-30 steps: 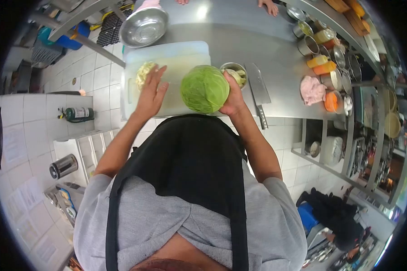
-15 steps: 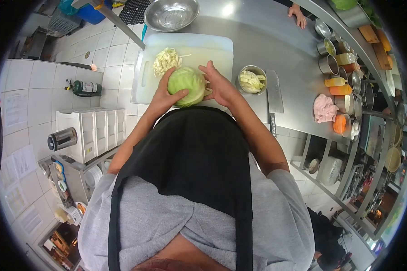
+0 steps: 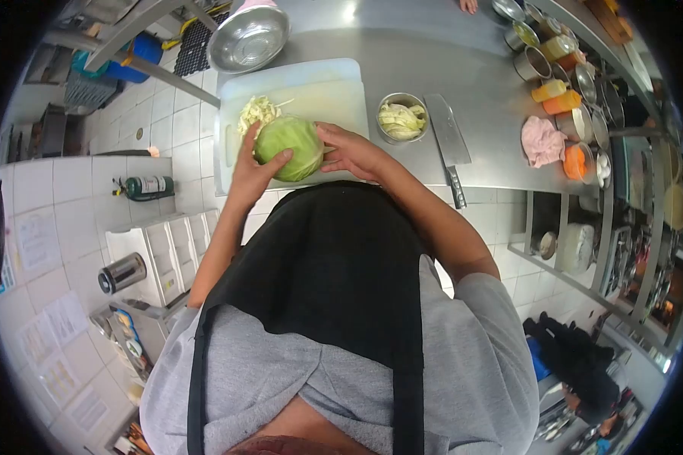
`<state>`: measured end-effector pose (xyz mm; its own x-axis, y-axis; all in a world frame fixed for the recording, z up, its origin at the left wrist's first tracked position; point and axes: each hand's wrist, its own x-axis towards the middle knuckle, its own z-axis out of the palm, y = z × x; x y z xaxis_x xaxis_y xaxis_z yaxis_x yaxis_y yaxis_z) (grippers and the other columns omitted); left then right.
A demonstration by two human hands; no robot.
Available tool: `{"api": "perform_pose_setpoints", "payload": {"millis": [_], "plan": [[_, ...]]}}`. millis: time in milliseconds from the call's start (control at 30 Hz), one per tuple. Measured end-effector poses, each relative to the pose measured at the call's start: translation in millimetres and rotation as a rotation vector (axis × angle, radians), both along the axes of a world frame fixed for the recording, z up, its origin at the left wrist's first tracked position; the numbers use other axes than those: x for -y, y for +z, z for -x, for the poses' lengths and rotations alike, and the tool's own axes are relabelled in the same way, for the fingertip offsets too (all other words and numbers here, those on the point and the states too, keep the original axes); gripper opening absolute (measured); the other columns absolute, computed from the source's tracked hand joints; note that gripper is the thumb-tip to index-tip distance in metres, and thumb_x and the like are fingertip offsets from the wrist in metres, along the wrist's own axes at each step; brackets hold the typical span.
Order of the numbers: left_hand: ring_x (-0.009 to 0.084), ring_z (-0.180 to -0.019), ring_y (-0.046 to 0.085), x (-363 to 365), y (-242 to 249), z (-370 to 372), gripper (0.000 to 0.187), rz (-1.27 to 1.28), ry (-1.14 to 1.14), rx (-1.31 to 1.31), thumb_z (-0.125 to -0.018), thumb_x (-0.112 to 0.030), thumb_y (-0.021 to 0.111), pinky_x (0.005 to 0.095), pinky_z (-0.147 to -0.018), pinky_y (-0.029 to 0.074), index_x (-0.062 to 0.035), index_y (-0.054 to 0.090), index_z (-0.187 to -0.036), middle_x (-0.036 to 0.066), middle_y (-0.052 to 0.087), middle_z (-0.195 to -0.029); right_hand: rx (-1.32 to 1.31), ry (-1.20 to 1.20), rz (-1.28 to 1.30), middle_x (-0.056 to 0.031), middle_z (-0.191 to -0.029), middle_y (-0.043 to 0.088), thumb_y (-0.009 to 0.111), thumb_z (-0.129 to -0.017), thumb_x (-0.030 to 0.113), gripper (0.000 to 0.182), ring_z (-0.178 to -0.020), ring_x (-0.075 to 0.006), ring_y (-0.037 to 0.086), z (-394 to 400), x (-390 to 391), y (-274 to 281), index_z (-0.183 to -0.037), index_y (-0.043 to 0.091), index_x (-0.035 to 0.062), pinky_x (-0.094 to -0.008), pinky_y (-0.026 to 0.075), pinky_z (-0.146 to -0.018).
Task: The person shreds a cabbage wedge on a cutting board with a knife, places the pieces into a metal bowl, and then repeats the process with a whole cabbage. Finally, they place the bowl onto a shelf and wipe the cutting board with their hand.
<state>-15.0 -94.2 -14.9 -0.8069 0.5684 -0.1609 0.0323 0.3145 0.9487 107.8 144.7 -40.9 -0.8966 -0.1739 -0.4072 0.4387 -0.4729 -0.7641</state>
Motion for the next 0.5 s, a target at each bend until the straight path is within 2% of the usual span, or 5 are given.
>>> {"api": "perform_pose_setpoints", "payload": {"millis": [133, 200, 333, 400, 500], "plan": [[0.0413, -0.137, 0.063, -1.1, 17.4, 4.1, 0.108, 0.412, -0.286, -0.509, -0.083, -0.048, 0.097, 0.0485, -0.114, 0.055, -0.0093, 0.046, -0.169, 0.031, 0.060, -0.145, 0.210, -0.068, -0.087, -0.0148, -0.168, 0.051, 0.057, -0.111, 0.070, 0.090, -0.138, -0.0313, 0.064, -8.6, 5.3, -11.2, -0.176, 0.035, 0.0115, -0.0430, 0.055, -0.110], [0.0414, -0.138, 0.062, -7.5, -12.3, -0.2, 0.108, 0.312, -0.257, -0.421, -0.082, -0.048, 0.098, 0.0481, -0.114, 0.055, -0.0106, 0.046, -0.169, 0.031, 0.058, -0.148, 0.093, -0.033, -0.884, -0.0222, -0.157, 0.063, 0.068, -0.104, 0.067, 0.085, -0.136, -0.0329, 0.068, -32.5, -13.7, -19.9, -0.163, 0.056, 0.0071, -0.0451, 0.054, -0.113], [0.0407, -0.136, 0.062, -18.8, 2.5, -7.2, 0.107, 0.268, -0.250, -0.241, -0.082, -0.046, 0.098, 0.0457, -0.112, 0.055, -0.0114, 0.046, -0.168, 0.030, 0.053, -0.152, 0.065, -0.140, -1.102, -0.0193, -0.140, 0.076, 0.081, -0.099, 0.052, 0.067, -0.114, -0.0366, 0.077, -119.2, -56.7, 17.4, -0.145, 0.071, 0.0046, -0.0434, 0.062, -0.097], [0.0398, -0.135, 0.062, -17.4, 0.8, 1.4, 0.106, 0.281, -0.253, -0.254, -0.082, -0.045, 0.098, 0.0451, -0.113, 0.055, -0.0115, 0.046, -0.168, 0.029, 0.053, -0.151, 0.211, -0.224, -1.269, -0.0167, -0.129, 0.080, 0.081, -0.099, 0.042, 0.053, -0.113, -0.0335, 0.077, -153.8, -75.5, 24.0, -0.134, 0.075, 0.0022, -0.0424, 0.060, -0.101], [0.0370, -0.135, 0.062, -11.2, -19.6, 12.5, 0.106, 0.210, -0.292, -0.181, -0.081, -0.040, 0.101, 0.0446, -0.113, 0.055, -0.0068, 0.046, -0.165, 0.027, 0.054, -0.150, 0.522, -0.168, -1.583, -0.0264, -0.134, 0.072, 0.082, -0.097, 0.039, 0.061, -0.122, -0.0449, 0.072, -187.8, -104.6, -0.7, -0.147, 0.063, 0.0092, -0.0524, 0.058, -0.105]]}}
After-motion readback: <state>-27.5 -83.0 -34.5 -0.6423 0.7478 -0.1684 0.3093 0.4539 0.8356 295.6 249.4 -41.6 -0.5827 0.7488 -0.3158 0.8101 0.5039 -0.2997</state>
